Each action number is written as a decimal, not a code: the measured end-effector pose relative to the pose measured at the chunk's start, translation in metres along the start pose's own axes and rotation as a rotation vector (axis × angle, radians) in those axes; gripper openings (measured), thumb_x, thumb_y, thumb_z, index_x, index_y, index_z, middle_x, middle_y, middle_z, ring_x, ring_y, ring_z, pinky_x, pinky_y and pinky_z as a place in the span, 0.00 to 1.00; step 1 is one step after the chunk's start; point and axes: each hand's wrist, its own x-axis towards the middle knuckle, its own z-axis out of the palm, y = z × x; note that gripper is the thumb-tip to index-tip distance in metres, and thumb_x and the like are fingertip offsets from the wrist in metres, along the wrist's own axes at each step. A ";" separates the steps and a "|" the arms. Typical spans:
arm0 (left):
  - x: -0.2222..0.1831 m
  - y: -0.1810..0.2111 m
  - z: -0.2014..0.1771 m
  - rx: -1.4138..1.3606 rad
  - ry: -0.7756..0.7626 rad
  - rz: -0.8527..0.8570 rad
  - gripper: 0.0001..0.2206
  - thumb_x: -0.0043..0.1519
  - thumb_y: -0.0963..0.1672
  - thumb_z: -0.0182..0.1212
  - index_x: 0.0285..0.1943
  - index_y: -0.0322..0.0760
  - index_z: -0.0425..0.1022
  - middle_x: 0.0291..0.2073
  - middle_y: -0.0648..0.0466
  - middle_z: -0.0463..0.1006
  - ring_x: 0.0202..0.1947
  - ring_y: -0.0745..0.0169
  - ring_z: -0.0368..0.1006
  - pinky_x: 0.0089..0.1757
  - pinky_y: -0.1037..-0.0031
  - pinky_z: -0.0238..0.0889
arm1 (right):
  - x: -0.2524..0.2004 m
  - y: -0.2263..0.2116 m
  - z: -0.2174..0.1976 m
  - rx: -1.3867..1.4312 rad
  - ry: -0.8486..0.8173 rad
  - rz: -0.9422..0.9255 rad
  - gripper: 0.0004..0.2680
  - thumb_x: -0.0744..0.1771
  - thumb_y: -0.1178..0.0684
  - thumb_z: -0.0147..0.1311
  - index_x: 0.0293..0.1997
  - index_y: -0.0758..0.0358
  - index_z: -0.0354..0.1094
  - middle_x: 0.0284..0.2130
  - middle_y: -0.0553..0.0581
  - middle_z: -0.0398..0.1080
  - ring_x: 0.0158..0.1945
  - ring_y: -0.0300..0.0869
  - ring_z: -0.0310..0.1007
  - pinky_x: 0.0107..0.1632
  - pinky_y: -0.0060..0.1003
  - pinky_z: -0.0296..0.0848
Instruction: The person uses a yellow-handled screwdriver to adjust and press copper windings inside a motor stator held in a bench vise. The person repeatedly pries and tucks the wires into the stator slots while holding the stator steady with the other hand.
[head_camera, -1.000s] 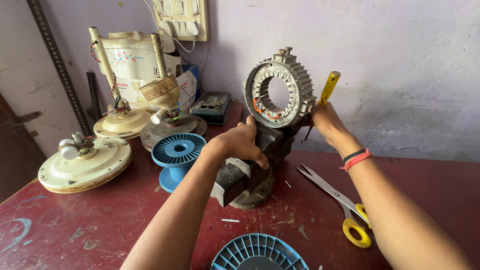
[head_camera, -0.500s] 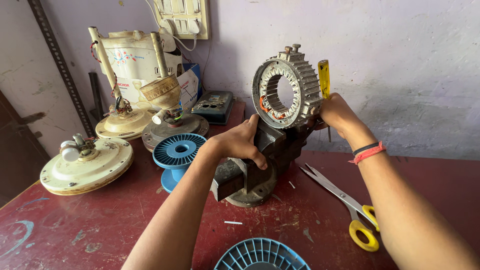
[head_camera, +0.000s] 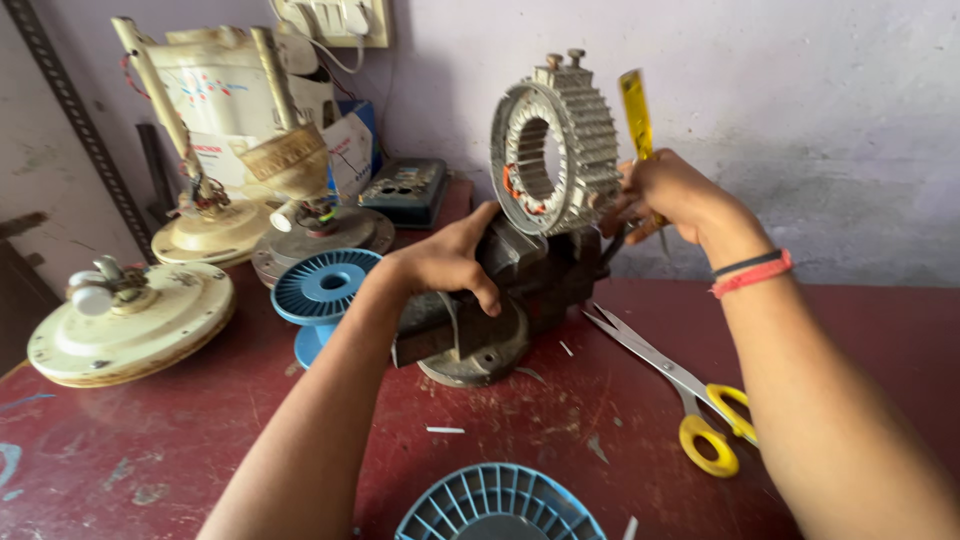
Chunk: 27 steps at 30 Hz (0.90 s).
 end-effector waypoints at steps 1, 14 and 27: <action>0.001 0.001 0.001 -0.007 0.002 -0.026 0.56 0.33 0.42 0.77 0.75 0.31 0.46 0.61 0.41 0.71 0.64 0.49 0.65 0.60 0.68 0.59 | 0.002 0.005 -0.005 0.058 0.031 0.011 0.10 0.69 0.56 0.38 0.53 0.65 0.62 0.31 0.65 0.77 0.29 0.49 0.79 0.27 0.44 0.73; 0.000 0.016 0.011 -0.071 0.053 -0.106 0.52 0.32 0.39 0.73 0.73 0.36 0.53 0.53 0.44 0.77 0.58 0.52 0.70 0.57 0.70 0.60 | 0.025 0.086 -0.022 0.131 -0.269 -0.159 0.12 0.58 0.68 0.56 0.45 0.70 0.72 0.29 0.50 0.72 0.25 0.32 0.61 0.24 0.27 0.52; 0.000 0.020 0.011 -0.101 0.052 -0.150 0.54 0.32 0.38 0.71 0.75 0.37 0.51 0.52 0.43 0.78 0.57 0.55 0.71 0.56 0.71 0.62 | 0.003 0.049 -0.027 -0.100 -0.157 -0.393 0.11 0.56 0.64 0.70 0.36 0.67 0.74 0.31 0.57 0.80 0.36 0.40 0.81 0.46 0.36 0.78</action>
